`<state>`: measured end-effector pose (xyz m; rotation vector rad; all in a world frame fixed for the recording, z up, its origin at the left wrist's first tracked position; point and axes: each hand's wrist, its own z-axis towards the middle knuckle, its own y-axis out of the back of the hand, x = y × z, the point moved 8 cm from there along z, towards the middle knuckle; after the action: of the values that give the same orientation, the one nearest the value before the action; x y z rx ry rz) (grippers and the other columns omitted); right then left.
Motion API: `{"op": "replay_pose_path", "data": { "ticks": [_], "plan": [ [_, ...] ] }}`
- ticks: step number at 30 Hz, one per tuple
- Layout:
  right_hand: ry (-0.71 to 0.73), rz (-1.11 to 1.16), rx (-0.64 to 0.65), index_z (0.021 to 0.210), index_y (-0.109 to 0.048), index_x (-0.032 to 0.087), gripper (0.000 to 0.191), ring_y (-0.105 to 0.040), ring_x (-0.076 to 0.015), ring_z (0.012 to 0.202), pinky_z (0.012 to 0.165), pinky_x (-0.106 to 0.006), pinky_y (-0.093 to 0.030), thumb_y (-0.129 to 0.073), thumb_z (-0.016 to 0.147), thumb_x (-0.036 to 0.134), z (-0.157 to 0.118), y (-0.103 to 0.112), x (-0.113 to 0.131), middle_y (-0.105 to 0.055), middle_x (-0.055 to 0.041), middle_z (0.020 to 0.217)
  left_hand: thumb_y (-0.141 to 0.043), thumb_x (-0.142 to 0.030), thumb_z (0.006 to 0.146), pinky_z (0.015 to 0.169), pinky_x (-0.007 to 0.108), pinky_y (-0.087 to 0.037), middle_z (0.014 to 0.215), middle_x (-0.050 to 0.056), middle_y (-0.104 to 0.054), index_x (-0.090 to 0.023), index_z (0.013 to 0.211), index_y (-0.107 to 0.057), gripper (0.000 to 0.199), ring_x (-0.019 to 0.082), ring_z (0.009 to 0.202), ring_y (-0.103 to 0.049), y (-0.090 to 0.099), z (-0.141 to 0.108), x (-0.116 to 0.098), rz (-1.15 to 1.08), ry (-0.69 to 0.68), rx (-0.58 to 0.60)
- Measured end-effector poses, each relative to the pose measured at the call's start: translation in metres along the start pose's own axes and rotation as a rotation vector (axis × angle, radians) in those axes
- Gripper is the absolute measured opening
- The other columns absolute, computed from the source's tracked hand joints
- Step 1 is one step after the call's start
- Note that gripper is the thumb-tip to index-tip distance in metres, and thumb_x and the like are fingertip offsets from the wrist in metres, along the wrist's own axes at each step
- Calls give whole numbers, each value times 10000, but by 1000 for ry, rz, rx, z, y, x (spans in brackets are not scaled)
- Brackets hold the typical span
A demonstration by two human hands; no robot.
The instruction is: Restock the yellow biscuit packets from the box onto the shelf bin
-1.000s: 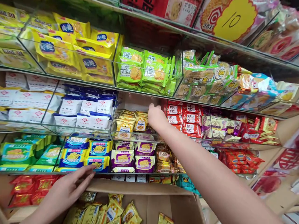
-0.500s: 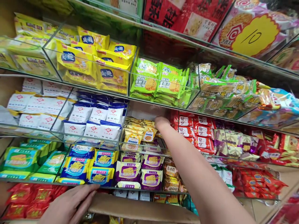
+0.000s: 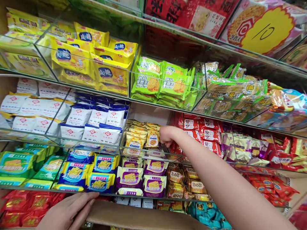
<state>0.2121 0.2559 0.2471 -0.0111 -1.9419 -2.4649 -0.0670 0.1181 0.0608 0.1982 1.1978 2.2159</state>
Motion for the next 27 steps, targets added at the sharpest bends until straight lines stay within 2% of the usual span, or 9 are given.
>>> {"op": "replay_pose_path", "data": {
  "ticks": [2, 4, 8, 13, 16, 19, 24, 27],
  "plan": [
    [76, 31, 230, 651, -679, 164, 75, -610, -125, 562, 536, -214, -471, -702, 588, 131, -16, -25, 9, -662, 8, 581, -462, -330, 812, 724, 216, -521, 970, -34, -677, -325, 1023, -582, 243, 162, 857, -643, -1, 0, -1, 11, 0, 12],
    [161, 56, 371, 710, -689, 215, 125, -609, -103, 617, 564, -184, -457, -663, 628, 125, -26, -43, 21, -687, 35, 683, -467, -322, 812, 743, 212, -513, 973, -31, -674, -317, 1034, -574, 246, 158, 867, -638, -1, 1, -2, 20, -13, 15],
    [248, 48, 479, 810, -689, 214, 235, -599, -121, 762, 666, -190, -439, -594, 660, 59, -24, -54, 37, -686, 16, 845, -467, -299, 815, 736, 199, -505, 956, -23, -673, -289, 1041, -564, 246, 145, 846, -638, -3, 0, -2, 33, -42, 19],
    [185, -23, 683, 821, -685, 190, 229, -609, -150, 707, 654, -259, -472, -577, 659, 70, -20, -60, 28, -674, -20, 855, -440, -311, 830, 683, 208, -509, 929, -30, -675, -281, 1031, -546, 229, 143, 816, -642, -4, 2, -3, 56, -63, 7],
    [113, -158, 708, 715, -677, 99, 131, -611, -219, 694, 651, -356, -478, -576, 638, 68, -17, -65, 16, -665, -90, 759, -431, -319, 832, 651, 208, -507, 898, -21, -680, -267, 1017, -548, 225, 147, 774, -648, -3, 3, -5, 47, -69, -8],
    [132, -271, 659, 645, -655, 69, 72, -597, -288, 793, 723, -419, -451, -601, 598, 59, -10, -70, 14, -654, -125, 753, -431, -319, 831, 647, 206, -503, 871, -2, -681, -251, 1002, -554, 221, 150, 751, -649, -2, 4, -6, 41, -68, -8],
    [186, -339, 579, 713, -651, 57, 122, -572, -312, 888, 777, -416, -429, -612, 598, 75, 1, -74, 17, -639, -164, 888, -431, -295, 835, 645, 201, -500, 872, 5, -680, -243, 1009, -545, 215, 149, 765, -647, -2, 4, -6, 32, -73, -4],
    [172, -332, 582, 746, -656, 42, 151, -587, -303, 851, 741, -407, -448, -606, 610, 84, 1, -72, 13, -645, -167, 848, -435, -298, 834, 655, 200, -501, 880, 0, -678, -249, 1010, -544, 212, 145, 770, -646, -3, 2, -3, 37, -63, -5]
  ]
}}
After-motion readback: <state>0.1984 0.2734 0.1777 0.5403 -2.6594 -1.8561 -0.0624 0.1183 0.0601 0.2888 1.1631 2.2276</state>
